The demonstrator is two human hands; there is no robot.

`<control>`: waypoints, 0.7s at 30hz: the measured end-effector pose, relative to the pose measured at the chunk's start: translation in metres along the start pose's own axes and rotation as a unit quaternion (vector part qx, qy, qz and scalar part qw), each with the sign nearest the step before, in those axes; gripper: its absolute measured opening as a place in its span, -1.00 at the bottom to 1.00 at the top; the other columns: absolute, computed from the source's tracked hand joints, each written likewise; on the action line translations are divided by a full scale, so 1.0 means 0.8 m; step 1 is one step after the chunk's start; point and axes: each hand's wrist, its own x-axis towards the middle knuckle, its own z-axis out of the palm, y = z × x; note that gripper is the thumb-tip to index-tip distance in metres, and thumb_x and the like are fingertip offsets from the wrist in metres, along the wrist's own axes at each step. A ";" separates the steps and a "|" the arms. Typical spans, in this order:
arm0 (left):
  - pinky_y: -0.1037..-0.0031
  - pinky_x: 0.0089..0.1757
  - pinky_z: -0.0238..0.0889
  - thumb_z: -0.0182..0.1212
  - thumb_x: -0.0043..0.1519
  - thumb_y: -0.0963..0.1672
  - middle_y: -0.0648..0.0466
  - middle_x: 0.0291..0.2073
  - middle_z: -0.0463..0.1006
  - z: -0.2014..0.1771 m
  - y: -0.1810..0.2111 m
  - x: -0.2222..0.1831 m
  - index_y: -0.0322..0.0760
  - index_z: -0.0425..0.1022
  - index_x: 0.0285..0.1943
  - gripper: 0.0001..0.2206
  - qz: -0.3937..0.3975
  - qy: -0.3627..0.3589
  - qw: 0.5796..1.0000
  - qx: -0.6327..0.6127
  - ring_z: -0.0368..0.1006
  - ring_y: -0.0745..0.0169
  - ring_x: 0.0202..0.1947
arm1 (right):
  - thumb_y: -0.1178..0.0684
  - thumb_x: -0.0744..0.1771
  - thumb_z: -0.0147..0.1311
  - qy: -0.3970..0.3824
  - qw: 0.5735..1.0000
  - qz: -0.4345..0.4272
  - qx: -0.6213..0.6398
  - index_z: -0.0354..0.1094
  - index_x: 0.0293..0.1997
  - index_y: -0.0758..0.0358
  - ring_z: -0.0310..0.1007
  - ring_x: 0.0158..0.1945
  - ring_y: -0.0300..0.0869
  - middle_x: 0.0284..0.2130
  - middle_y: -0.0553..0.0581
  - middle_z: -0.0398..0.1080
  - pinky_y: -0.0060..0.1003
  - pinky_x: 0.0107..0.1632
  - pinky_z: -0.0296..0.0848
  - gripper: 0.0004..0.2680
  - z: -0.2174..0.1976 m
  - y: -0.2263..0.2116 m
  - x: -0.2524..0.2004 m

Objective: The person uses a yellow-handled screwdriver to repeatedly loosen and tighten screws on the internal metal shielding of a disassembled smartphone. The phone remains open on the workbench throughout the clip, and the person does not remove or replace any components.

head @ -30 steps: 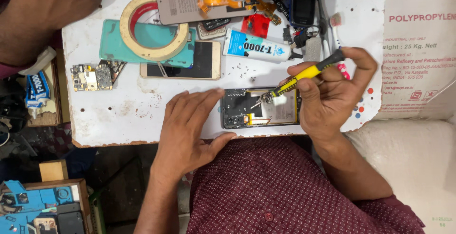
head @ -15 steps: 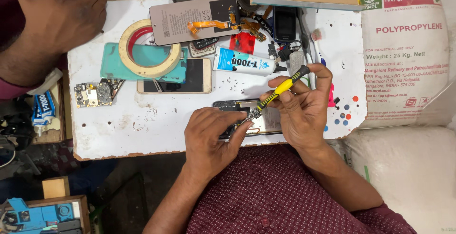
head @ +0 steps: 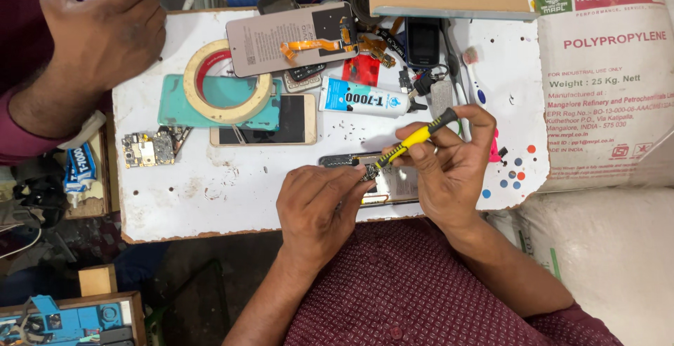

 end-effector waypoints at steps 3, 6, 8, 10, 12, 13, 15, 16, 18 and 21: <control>0.41 -0.16 0.35 0.48 0.16 -0.20 0.11 -0.24 0.69 0.002 -0.003 0.000 -0.25 0.63 -0.09 -0.82 -0.013 -0.008 1.000 -0.018 0.61 0.24 -0.26 | 0.16 0.46 0.10 -0.003 0.999 -0.026 -0.043 -0.19 0.39 0.16 0.62 -0.15 -0.08 -0.08 0.36 0.51 -0.27 -0.05 0.68 -0.57 -0.001 0.000 0.002; 0.44 -0.18 0.37 0.45 0.17 -0.21 0.10 -0.25 0.71 0.001 -0.004 -0.003 -0.24 0.66 -0.12 -0.86 -0.073 -0.039 0.994 -0.066 0.61 0.31 -0.32 | 0.17 0.47 0.09 -0.020 0.998 -0.041 -0.052 -0.21 0.38 0.16 0.63 -0.14 -0.05 -0.07 0.37 0.51 -0.23 -0.02 0.69 -0.58 -0.004 -0.001 0.002; 0.46 -0.18 0.38 0.44 0.18 -0.20 0.11 -0.27 0.72 0.002 -0.006 -0.003 -0.22 0.67 -0.15 -0.89 -0.102 -0.050 0.989 -0.092 0.62 0.33 -0.33 | 0.17 0.46 0.07 -0.033 0.997 -0.044 -0.055 -0.23 0.36 0.15 0.65 -0.13 -0.03 -0.04 0.37 0.50 -0.18 0.00 0.71 -0.58 -0.006 -0.002 0.002; 0.46 -0.15 0.39 0.44 0.18 -0.20 0.11 -0.28 0.71 0.001 -0.008 -0.002 -0.21 0.66 -0.18 -0.92 -0.109 -0.051 0.987 -0.107 0.64 0.29 -0.29 | 0.18 0.47 0.06 -0.056 0.995 -0.058 -0.062 -0.22 0.36 0.14 0.65 -0.11 0.00 -0.07 0.39 0.51 -0.16 0.01 0.71 -0.60 -0.008 -0.002 0.002; 0.49 -0.13 0.40 0.42 0.20 -0.21 0.09 -0.29 0.72 -0.003 -0.009 -0.002 -0.23 0.66 -0.18 -0.93 -0.131 -0.064 0.980 -0.139 0.64 0.28 -0.27 | 0.18 0.47 0.06 -0.074 0.993 -0.066 -0.063 -0.21 0.34 0.13 0.65 -0.11 0.01 -0.09 0.40 0.51 -0.14 0.02 0.70 -0.61 -0.011 -0.002 0.001; 0.50 -0.11 0.40 0.41 0.20 -0.21 0.07 -0.29 0.72 -0.004 -0.011 -0.002 -0.24 0.66 -0.18 -0.93 -0.141 -0.071 0.975 -0.155 0.63 0.27 -0.26 | 0.18 0.46 0.06 -0.080 0.993 -0.067 -0.060 -0.21 0.34 0.13 0.65 -0.11 0.01 -0.09 0.40 0.50 -0.14 0.02 0.70 -0.60 -0.012 -0.002 0.001; 0.55 -0.21 0.40 0.41 0.19 -0.21 0.07 -0.34 0.71 -0.003 -0.014 0.000 -0.26 0.67 -0.18 -0.93 -0.210 -0.100 0.950 -0.207 0.61 0.33 -0.32 | 0.17 0.46 0.07 -0.089 0.992 -0.067 -0.054 -0.21 0.32 0.12 0.65 -0.10 0.02 -0.08 0.41 0.50 -0.14 0.03 0.69 -0.61 -0.015 -0.002 0.002; 0.58 -0.25 0.40 0.40 0.19 -0.20 0.07 -0.36 0.71 -0.003 -0.016 0.001 -0.27 0.67 -0.18 -0.92 -0.242 -0.114 0.935 -0.232 0.60 0.36 -0.35 | 0.18 0.46 0.07 -0.092 0.992 -0.067 -0.050 -0.21 0.32 0.12 0.65 -0.10 0.02 -0.08 0.41 0.50 -0.13 0.03 0.69 -0.61 -0.015 -0.002 0.003; 0.60 -0.22 0.41 0.38 0.20 -0.22 0.06 -0.34 0.71 -0.002 -0.021 0.003 -0.31 0.66 -0.17 -0.93 -0.236 -0.124 0.931 -0.250 0.59 0.42 -0.31 | 0.18 0.46 0.08 -0.093 0.993 -0.066 -0.044 -0.21 0.31 0.11 0.65 -0.10 0.02 -0.09 0.41 0.50 -0.13 0.04 0.68 -0.61 -0.015 -0.003 0.005; 0.59 -0.19 0.39 0.36 0.24 -0.24 0.03 -0.32 0.68 0.004 -0.033 0.011 -0.34 0.64 -0.11 -0.91 -0.260 -0.152 0.891 -0.340 0.52 0.45 -0.29 | 0.19 0.45 0.08 -0.086 0.994 -0.064 -0.036 -0.21 0.31 0.12 0.64 -0.10 0.02 -0.11 0.41 0.50 -0.13 0.04 0.68 -0.60 -0.016 -0.004 0.008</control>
